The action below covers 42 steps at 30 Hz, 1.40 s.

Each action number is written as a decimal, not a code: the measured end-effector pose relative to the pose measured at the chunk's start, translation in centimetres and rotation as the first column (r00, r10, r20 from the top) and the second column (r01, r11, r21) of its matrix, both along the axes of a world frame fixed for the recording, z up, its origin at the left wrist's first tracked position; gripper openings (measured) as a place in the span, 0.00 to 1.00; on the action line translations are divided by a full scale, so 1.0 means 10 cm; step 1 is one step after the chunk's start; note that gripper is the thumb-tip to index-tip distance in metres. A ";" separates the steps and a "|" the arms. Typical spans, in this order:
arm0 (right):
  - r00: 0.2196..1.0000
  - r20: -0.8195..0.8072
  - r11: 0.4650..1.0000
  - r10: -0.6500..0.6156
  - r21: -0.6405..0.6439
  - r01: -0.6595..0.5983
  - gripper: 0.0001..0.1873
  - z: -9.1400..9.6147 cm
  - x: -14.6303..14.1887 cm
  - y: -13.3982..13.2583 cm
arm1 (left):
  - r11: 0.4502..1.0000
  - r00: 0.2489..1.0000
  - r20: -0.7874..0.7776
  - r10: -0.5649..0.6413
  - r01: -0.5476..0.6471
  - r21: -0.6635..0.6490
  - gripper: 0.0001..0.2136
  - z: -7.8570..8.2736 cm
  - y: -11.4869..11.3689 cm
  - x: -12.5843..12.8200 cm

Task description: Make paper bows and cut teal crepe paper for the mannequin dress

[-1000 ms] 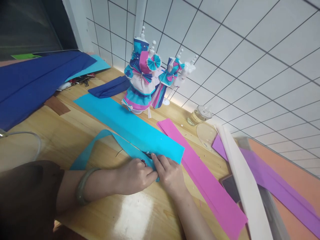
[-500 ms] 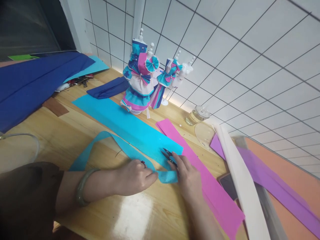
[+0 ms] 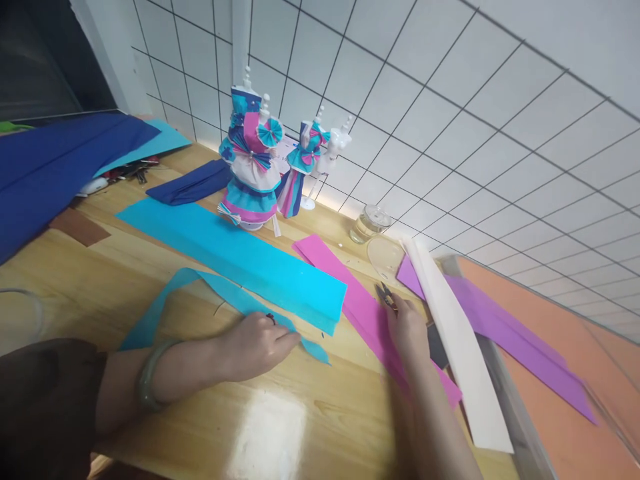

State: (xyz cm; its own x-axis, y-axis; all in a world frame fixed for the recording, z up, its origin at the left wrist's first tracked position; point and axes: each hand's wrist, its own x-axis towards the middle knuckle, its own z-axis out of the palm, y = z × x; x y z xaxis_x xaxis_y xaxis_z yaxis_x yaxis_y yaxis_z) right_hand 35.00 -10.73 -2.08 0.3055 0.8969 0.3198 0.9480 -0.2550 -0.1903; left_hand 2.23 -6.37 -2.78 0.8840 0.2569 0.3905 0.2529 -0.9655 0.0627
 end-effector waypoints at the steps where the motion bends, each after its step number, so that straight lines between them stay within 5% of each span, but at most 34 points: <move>1: 0.999 0.052 1.000 0.007 -0.009 -0.006 0.22 -0.01 0.00 0.02 | 1.000 1.000 0.002 0.009 -0.009 -0.004 0.04 -0.01 0.01 0.00; 5: 0.988 0.155 0.996 0.005 0.082 -0.018 0.22 0.04 -0.22 0.02 | 0.999 0.999 0.020 0.038 -0.038 0.012 0.06 -0.03 0.04 -0.01; 7: 1.000 0.002 0.996 -0.022 0.091 0.022 0.23 0.12 -0.48 -0.02 | 0.998 0.997 0.045 0.055 -0.057 0.030 0.06 -0.02 0.05 -0.02; 9: 0.949 -0.314 0.996 -0.019 -0.088 -0.009 0.24 0.22 -0.77 -0.06 | 0.995 0.993 0.091 0.071 -0.077 0.058 0.06 0.00 0.05 -0.03; 13: 0.680 -0.732 0.930 -0.023 -0.265 -0.254 0.26 0.37 -1.22 -0.11 | 0.982 0.977 0.204 0.058 -0.092 0.163 0.07 0.03 0.04 -0.03; 16: 0.413 -0.901 0.818 -0.133 -0.335 -0.467 0.26 0.42 -1.36 -0.11 | 0.970 0.963 0.267 0.024 -0.088 0.228 0.08 0.05 0.04 -0.02; 18: 0.312 -0.939 0.790 -0.146 -0.300 -0.534 0.24 0.42 -1.38 -0.10 | 0.964 0.961 0.276 0.005 -0.078 0.255 0.09 0.07 0.04 -0.01; 21: 0.366 -0.930 0.862 -0.043 -0.220 -0.458 0.23 0.43 -1.34 -0.09 | 0.962 0.979 0.201 -0.025 -0.031 0.272 0.12 0.08 0.04 -0.03; 26: 0.688 -0.720 0.918 0.089 -0.209 -0.337 0.22 0.52 -1.11 -0.17 | 0.984 0.997 0.042 -0.068 0.060 0.170 0.22 0.10 0.02 -0.07; 29: 0.857 -0.510 0.928 0.079 -0.277 -0.250 0.20 0.61 -0.92 -0.27 | 0.997 0.997 0.068 -0.037 0.031 0.074 0.19 0.18 0.05 -0.08; 34: 0.921 -0.388 0.957 0.036 -0.253 -0.144 0.21 0.70 -0.68 -0.44 | 0.968 0.992 0.067 0.105 -0.086 -0.237 0.12 0.31 0.25 -0.10; 37: 0.867 -0.497 0.970 0.033 -0.192 -0.147 0.22 0.77 -0.66 -0.51 | 0.872 0.991 0.040 0.131 -0.096 -0.481 0.14 0.31 0.36 -0.12; 42: 0.742 -0.670 0.994 0.023 -0.064 -0.088 0.21 0.98 -0.72 -0.56 | 0.478 0.995 0.030 -0.095 0.072 -0.876 0.20 0.28 0.37 -0.13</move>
State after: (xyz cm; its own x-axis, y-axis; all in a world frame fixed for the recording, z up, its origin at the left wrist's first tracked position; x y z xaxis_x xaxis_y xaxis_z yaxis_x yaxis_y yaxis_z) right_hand 27.76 -16.34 7.68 0.3598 0.9327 -0.0254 0.5995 -0.2520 -0.7596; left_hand 0.94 -2.71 -0.02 0.9249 0.3800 -0.0103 0.1866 -0.4303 0.8832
